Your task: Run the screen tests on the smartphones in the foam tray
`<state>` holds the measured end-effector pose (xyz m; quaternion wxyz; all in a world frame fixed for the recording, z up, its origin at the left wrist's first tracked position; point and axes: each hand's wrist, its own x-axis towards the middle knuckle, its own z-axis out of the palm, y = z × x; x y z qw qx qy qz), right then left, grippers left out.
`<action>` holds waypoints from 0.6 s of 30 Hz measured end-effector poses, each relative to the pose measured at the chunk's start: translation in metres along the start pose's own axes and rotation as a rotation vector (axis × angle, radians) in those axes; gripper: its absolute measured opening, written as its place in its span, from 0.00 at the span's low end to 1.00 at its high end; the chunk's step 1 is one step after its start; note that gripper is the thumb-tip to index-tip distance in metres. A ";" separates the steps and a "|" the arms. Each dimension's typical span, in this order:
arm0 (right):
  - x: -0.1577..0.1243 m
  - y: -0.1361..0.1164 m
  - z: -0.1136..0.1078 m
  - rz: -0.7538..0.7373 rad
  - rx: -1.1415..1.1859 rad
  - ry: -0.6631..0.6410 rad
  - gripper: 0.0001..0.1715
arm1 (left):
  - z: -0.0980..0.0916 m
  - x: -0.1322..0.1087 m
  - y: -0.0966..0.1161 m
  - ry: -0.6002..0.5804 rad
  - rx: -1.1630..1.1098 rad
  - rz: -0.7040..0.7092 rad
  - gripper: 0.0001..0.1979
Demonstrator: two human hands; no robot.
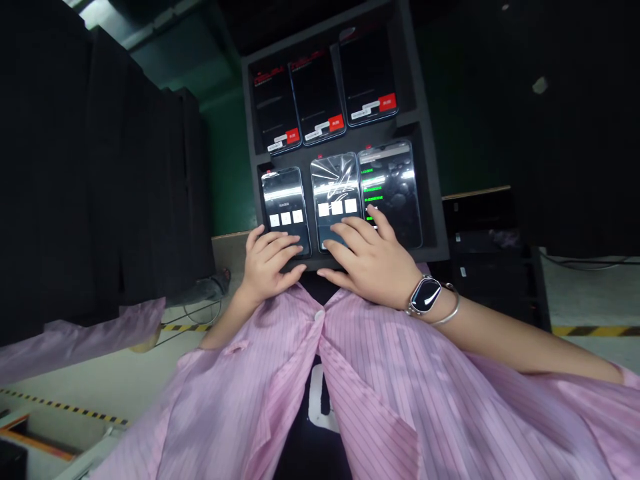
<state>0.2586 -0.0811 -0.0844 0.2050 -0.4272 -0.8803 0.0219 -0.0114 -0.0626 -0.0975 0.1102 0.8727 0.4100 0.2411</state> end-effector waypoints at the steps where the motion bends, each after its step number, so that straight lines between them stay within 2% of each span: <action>1: 0.000 0.000 0.000 -0.002 -0.005 -0.001 0.27 | 0.000 0.000 0.000 0.009 0.006 0.003 0.14; 7: 0.001 -0.001 -0.001 -0.008 -0.004 0.002 0.27 | 0.001 0.002 0.002 0.119 0.047 0.079 0.12; 13: 0.001 -0.001 0.000 0.010 0.028 -0.003 0.26 | 0.004 -0.002 -0.001 0.048 0.002 0.013 0.13; 18: 0.000 0.000 0.000 0.003 0.008 -0.011 0.27 | 0.004 -0.002 -0.001 0.048 -0.012 0.005 0.13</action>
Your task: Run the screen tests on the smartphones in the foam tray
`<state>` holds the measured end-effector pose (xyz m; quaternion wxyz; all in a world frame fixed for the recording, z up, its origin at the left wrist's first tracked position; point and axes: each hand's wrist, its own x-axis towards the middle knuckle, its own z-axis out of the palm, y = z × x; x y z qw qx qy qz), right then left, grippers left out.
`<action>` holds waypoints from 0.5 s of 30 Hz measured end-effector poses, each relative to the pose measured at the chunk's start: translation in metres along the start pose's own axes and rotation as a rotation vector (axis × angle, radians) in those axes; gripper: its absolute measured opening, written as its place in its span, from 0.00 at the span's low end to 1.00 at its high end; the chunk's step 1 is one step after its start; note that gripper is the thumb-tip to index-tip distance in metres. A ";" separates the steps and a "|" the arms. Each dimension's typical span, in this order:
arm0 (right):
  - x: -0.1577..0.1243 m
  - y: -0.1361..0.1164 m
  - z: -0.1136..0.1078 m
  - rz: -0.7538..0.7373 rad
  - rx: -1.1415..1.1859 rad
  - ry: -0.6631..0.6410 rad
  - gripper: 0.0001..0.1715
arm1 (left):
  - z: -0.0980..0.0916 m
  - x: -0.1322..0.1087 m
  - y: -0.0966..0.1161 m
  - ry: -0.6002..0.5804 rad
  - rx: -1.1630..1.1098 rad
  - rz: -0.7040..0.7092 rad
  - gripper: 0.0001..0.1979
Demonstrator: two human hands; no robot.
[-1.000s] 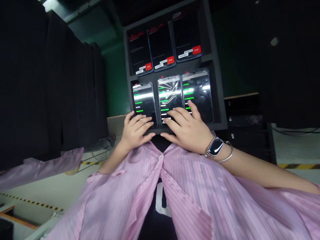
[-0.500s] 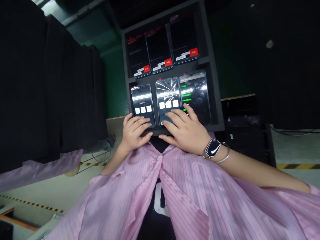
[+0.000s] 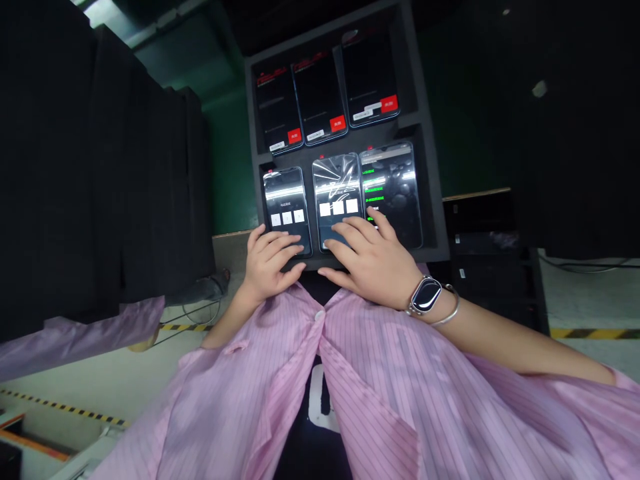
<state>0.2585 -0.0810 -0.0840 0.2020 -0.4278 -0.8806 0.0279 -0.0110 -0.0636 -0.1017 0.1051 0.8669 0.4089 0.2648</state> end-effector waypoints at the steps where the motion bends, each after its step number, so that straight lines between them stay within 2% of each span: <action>1: 0.000 0.000 0.000 -0.008 -0.008 0.002 0.27 | 0.000 0.001 0.000 0.009 0.014 0.007 0.13; 7: 0.000 0.000 0.000 0.013 0.023 -0.002 0.27 | 0.000 0.003 0.002 0.073 0.047 0.058 0.13; 12: 0.000 0.000 0.000 0.017 0.028 -0.006 0.27 | 0.000 0.002 0.002 -0.024 0.038 -0.013 0.15; 15: 0.000 0.001 0.000 -0.003 -0.009 -0.002 0.28 | 0.000 0.002 0.001 0.007 0.018 0.007 0.14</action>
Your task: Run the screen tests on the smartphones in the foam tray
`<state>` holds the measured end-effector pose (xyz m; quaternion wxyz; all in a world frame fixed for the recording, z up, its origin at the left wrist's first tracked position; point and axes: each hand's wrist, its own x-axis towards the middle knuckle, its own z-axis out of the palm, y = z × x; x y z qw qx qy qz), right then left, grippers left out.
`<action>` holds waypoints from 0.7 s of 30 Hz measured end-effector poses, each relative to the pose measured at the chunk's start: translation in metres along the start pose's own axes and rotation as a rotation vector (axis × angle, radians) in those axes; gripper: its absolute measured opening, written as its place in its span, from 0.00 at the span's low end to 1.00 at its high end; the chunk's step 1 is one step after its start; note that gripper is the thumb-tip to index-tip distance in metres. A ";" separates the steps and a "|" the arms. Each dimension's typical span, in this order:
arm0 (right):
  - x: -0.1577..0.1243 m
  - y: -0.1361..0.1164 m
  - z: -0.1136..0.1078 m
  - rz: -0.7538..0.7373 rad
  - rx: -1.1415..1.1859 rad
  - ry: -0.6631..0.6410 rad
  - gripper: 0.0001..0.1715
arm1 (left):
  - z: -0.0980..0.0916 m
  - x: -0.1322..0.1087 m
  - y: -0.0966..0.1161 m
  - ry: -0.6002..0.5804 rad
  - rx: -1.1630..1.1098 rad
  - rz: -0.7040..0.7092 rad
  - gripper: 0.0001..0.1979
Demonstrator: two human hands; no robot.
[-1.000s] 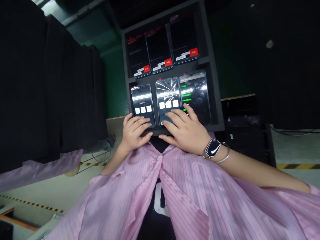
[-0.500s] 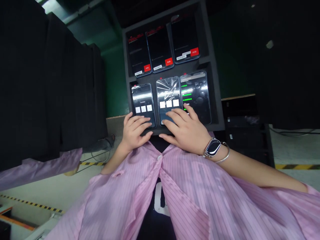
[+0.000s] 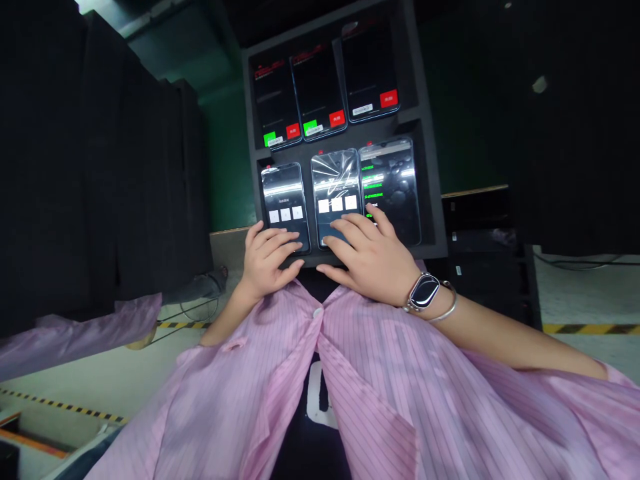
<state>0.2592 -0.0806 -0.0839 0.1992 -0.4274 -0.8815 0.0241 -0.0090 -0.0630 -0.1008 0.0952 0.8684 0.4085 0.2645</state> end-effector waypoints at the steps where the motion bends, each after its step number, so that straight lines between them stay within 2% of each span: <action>1: 0.000 0.000 0.000 -0.004 -0.008 -0.002 0.28 | 0.000 0.000 0.000 0.020 -0.001 0.013 0.13; 8: 0.000 0.002 -0.001 -0.055 -0.044 0.028 0.28 | 0.002 0.002 0.001 0.108 0.030 0.086 0.12; 15: -0.001 0.002 0.001 -0.044 -0.019 0.039 0.27 | 0.003 0.003 0.001 0.158 -0.023 0.114 0.10; 21: -0.001 0.001 0.001 -0.010 0.024 0.028 0.27 | -0.003 0.003 0.003 0.119 0.001 0.118 0.11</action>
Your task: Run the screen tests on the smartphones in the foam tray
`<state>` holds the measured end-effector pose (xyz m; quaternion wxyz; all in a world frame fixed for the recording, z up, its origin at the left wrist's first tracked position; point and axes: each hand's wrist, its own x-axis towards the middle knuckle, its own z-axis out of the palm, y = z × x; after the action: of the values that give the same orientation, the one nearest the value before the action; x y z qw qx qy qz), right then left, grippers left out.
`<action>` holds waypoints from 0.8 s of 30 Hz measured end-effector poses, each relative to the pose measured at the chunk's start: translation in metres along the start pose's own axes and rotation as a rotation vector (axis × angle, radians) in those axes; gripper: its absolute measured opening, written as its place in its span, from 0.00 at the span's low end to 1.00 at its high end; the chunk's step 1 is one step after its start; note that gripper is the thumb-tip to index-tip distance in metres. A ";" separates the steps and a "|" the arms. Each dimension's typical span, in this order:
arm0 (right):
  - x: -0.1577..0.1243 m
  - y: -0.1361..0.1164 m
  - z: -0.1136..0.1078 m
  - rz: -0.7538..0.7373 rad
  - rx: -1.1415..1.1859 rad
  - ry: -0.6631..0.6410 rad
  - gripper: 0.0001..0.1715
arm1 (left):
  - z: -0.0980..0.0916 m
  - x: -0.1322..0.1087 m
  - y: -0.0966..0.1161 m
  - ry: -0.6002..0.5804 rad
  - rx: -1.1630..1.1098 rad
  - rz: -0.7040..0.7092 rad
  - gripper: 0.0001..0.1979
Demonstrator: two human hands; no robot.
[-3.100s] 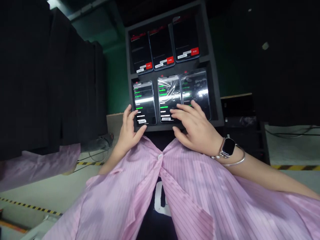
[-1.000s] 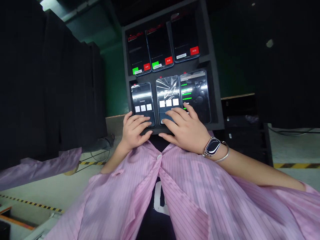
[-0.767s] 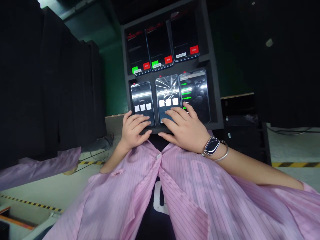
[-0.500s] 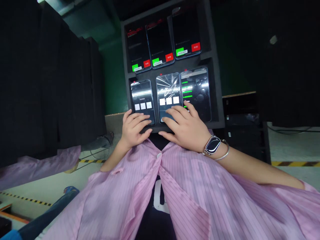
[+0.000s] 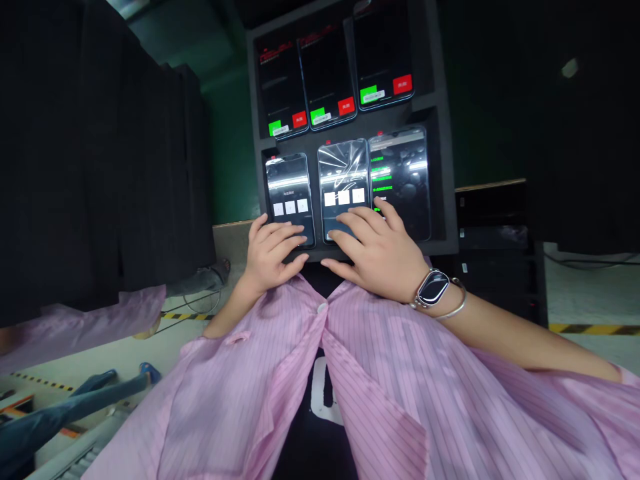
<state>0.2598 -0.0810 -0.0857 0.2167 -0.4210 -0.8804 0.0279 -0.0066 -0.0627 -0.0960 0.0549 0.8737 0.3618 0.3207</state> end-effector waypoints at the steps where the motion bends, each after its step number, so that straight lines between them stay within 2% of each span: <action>1: 0.000 0.000 0.000 0.003 0.004 -0.002 0.27 | -0.004 0.002 0.001 -0.021 -0.017 -0.009 0.11; 6: -0.001 0.001 0.000 0.003 0.007 -0.016 0.27 | -0.016 0.016 0.002 -0.057 0.014 -0.169 0.24; 10: -0.002 0.000 0.001 0.030 0.019 0.016 0.29 | -0.003 0.022 -0.002 -0.107 0.071 -0.278 0.32; 14: 0.000 -0.001 0.000 0.188 0.048 0.041 0.40 | 0.006 0.021 -0.003 -0.108 0.077 -0.284 0.35; 18: 0.001 0.006 -0.018 0.275 0.092 -0.043 0.42 | 0.003 0.023 -0.004 -0.159 0.102 -0.283 0.28; 20: -0.003 0.013 -0.034 0.296 0.096 0.013 0.40 | 0.002 0.024 -0.005 -0.161 0.096 -0.281 0.27; 22: -0.009 0.021 -0.047 0.289 0.085 0.108 0.36 | 0.002 0.024 -0.007 -0.134 0.067 -0.273 0.31; 24: -0.016 0.028 -0.052 0.279 0.076 0.147 0.32 | 0.003 0.023 -0.009 -0.109 0.039 -0.263 0.34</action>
<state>0.3103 -0.0823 -0.0510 0.2904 -0.5315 -0.7934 0.0603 0.0020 -0.0402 -0.0893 0.0992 0.8356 0.4759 0.2559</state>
